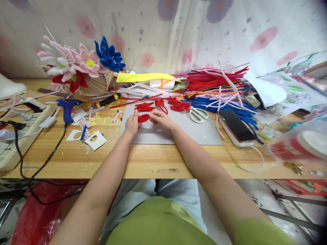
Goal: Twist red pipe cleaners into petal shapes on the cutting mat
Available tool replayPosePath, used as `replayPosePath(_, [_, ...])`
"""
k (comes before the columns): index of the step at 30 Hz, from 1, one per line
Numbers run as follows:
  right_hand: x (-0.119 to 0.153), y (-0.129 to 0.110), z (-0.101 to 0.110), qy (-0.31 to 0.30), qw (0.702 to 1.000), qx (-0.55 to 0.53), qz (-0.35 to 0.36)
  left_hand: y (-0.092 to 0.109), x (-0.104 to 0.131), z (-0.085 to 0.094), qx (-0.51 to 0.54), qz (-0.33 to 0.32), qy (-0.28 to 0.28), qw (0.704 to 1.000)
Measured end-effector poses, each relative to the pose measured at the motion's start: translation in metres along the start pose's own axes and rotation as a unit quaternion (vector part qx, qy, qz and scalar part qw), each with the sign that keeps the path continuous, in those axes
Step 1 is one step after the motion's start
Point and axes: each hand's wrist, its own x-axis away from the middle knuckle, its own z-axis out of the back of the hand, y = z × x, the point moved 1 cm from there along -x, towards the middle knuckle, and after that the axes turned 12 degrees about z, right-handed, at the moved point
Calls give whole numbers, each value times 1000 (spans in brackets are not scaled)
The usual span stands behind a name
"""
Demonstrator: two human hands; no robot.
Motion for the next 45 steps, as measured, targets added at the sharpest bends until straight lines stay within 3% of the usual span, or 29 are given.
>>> replayPosePath(6, [0, 1, 4, 25, 1000, -18, -5, 4, 4, -2, -41, -31, -36, 998])
replayPosePath(9, [-1, -1, 6, 94, 995, -21, -19, 7, 8, -6, -5, 4, -64, 998])
replayPosePath(12, [-2, -1, 6, 132, 991, 14, -23, 8, 11, -11, 53, 55, -54, 996])
replayPosePath(15, [-2, 3, 3, 92, 993, 71, -16, 11, 14, -14, 102, 83, -35, 991])
replayPosePath(18, [-2, 8, -1, 56, 990, 129, 4, 14, 18, -15, 111, 97, -53, 988])
replayPosePath(23, [-2, 8, -1, 65, 986, 154, 9, 19, 17, -9, 71, 105, -60, 990])
replayPosePath(32, [1, -2, -1, 16, 994, 109, -9, 20, 11, -3, 125, -2, 14, 992])
replayPosePath(37, [-3, -1, 0, 38, 980, 187, 49, 19, 12, -5, 118, 20, -10, 993])
replayPosePath(45, [-1, -3, -1, 18, 964, 256, 61, 15, 12, -4, 69, 56, -4, 996])
